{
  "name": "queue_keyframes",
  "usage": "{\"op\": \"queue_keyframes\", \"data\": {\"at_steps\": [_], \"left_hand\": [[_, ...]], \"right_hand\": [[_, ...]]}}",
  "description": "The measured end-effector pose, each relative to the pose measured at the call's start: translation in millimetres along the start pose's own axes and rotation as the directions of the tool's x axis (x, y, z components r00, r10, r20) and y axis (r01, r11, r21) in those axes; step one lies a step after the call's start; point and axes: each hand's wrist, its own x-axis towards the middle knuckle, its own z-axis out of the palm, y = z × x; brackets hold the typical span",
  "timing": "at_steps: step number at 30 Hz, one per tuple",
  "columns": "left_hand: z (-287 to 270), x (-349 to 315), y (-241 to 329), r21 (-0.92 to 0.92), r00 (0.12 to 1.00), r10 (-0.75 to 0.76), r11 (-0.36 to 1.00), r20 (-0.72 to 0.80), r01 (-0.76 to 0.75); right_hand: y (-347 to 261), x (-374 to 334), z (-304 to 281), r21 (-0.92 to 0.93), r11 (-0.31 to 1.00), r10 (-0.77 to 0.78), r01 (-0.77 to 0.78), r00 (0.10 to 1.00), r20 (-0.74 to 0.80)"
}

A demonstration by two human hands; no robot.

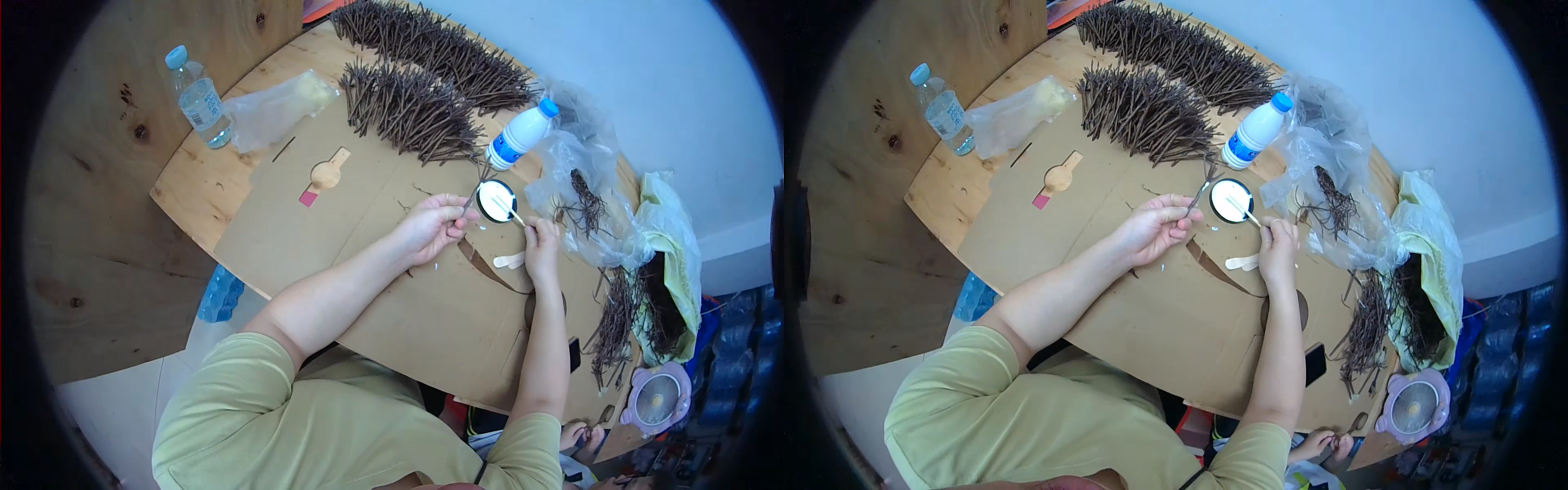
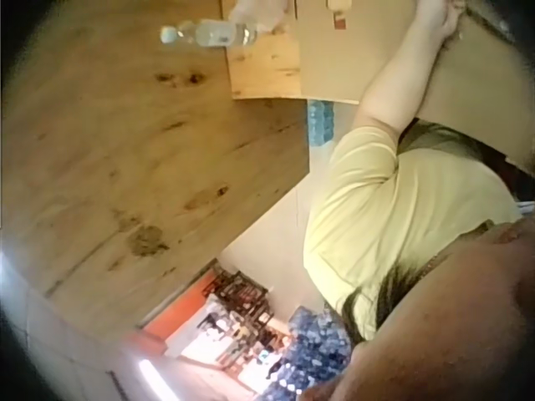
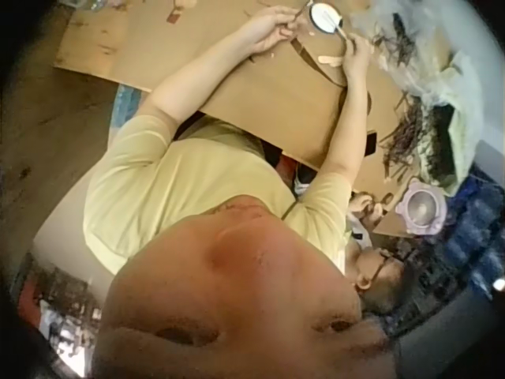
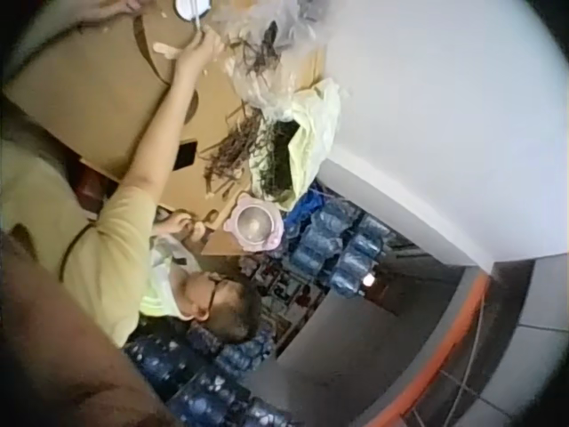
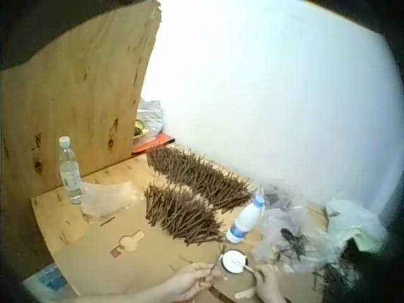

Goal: The person assembles artificial branches by hand, selecting small brown sprigs and wrapping their bases with brown tape to join them into larger clusters.

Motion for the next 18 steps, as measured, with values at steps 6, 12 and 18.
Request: {"op": "queue_keyframes", "data": {"at_steps": [6,12,18], "left_hand": [[2,-1,3,0.127,0.998,0.039,0.991,-0.057,-0.031],[-5,-6,23,0.365,0.959,0.197,0.924,-0.205,-0.112],[-15,-11,27,0.507,0.921,0.348,0.834,-0.174,-0.219]], "right_hand": [[-12,-2,-3,-0.196,0.981,-0.005,0.008,1.000,0.016],[-79,59,-38,-0.006,0.978,-0.210,0.210,0.977,-0.034],[-136,197,10,0.717,0.578,0.296,-0.389,0.919,0.260]]}}
